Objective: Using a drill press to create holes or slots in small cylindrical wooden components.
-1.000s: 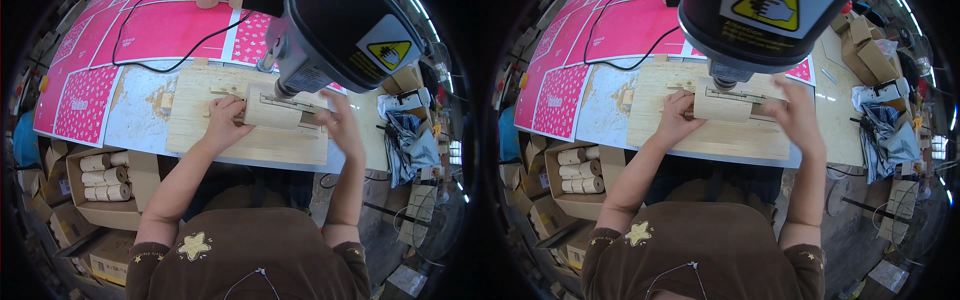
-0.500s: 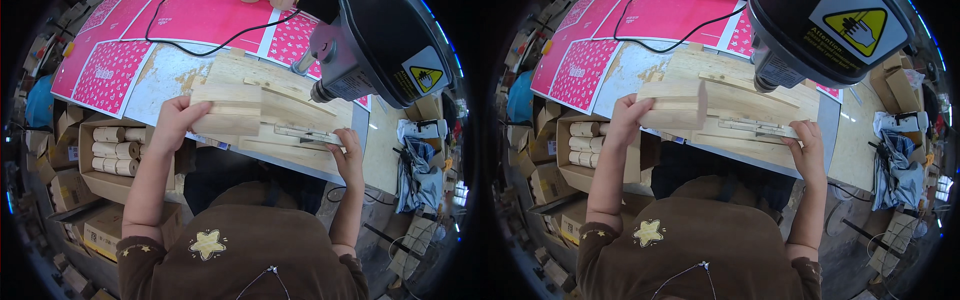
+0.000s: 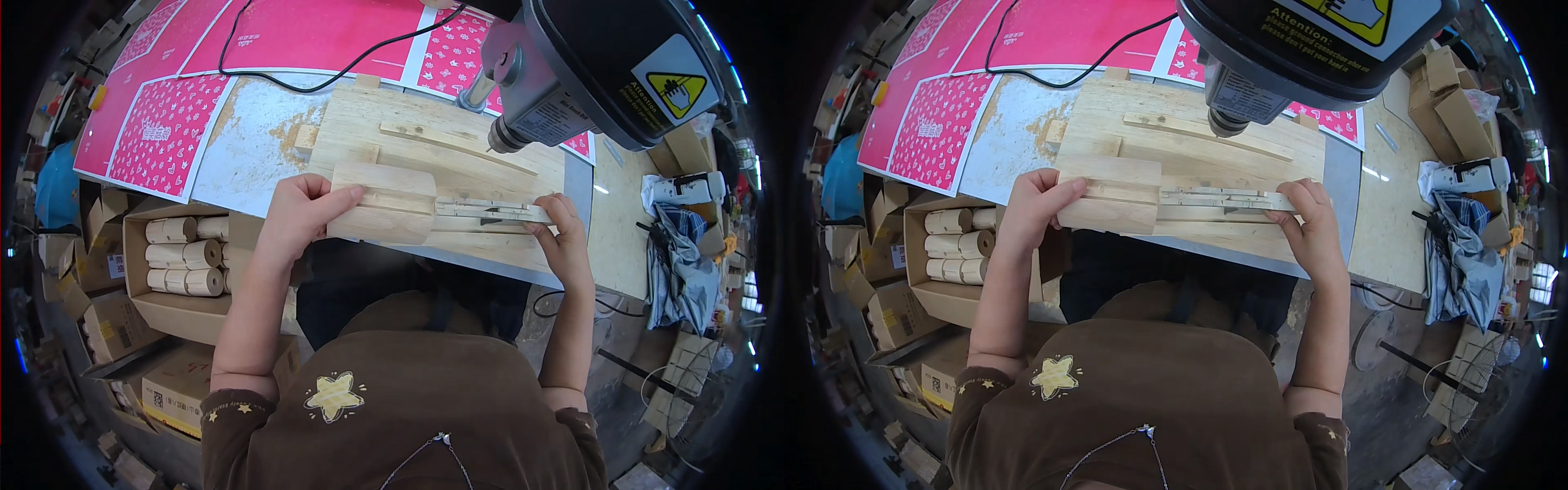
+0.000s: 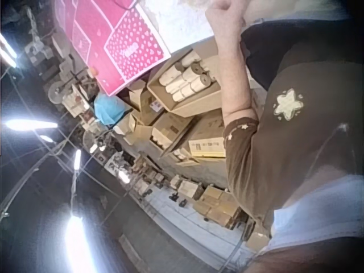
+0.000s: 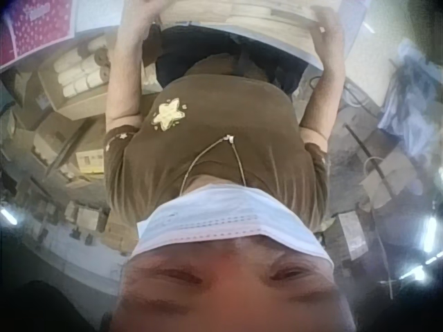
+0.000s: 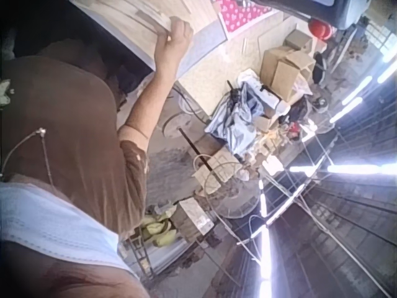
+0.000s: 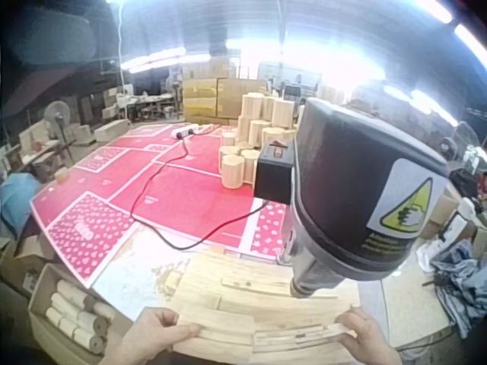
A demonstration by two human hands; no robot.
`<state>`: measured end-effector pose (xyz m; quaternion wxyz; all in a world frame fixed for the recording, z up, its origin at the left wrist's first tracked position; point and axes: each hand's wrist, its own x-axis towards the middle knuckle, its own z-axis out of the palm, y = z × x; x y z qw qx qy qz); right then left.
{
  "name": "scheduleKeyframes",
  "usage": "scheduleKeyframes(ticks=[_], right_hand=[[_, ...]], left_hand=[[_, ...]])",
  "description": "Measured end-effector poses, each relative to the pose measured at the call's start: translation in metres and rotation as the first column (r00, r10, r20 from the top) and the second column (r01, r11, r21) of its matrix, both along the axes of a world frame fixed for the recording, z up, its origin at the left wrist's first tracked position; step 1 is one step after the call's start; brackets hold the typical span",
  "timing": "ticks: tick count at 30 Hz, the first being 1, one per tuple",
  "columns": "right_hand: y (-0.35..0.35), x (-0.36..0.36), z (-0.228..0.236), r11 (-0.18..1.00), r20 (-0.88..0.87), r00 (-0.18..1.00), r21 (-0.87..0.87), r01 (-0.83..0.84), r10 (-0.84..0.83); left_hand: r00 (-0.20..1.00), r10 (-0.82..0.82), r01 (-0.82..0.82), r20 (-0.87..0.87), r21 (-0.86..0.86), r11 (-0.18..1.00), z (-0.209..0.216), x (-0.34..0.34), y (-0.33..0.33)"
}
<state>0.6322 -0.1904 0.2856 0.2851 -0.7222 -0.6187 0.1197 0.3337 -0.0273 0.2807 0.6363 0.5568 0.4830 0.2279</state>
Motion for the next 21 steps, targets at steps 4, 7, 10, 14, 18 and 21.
scheduleKeyframes(ticks=[4,7,10,14,18,21], right_hand=[[-0.001,-0.013,0.001,1.0,0.044,0.999,0.02,-0.011,0.01],[0.002,-0.029,-0.002,0.999,0.059,0.998,0.051,0.004,-0.007],[0.001,-0.02,-0.004,0.995,0.081,0.994,0.071,0.071,-0.077],[0.003,0.01,-0.01,0.976,0.135,0.974,0.144,0.164,-0.183],[0.027,0.01,-0.012,0.967,0.105,0.971,0.157,0.199,-0.216],[0.036,-0.001,-0.014,0.97,0.099,0.978,0.181,0.165,-0.184]], left_hand=[[0.993,-0.117,0.115,-0.031,-0.073,0.991,-0.006,0.014,-0.006],[0.979,-0.188,0.19,0.076,-0.013,0.982,-0.04,0.037,-0.021],[0.945,-0.233,0.217,0.228,0.095,0.972,-0.036,0.05,-0.027],[0.955,-0.297,0.235,-0.024,0.673,0.701,-0.044,0.067,-0.026],[0.978,-0.154,0.203,-0.143,0.827,0.524,-0.066,0.08,-0.01],[0.983,-0.05,0.178,-0.178,0.839,0.514,-0.072,0.078,0.0]])
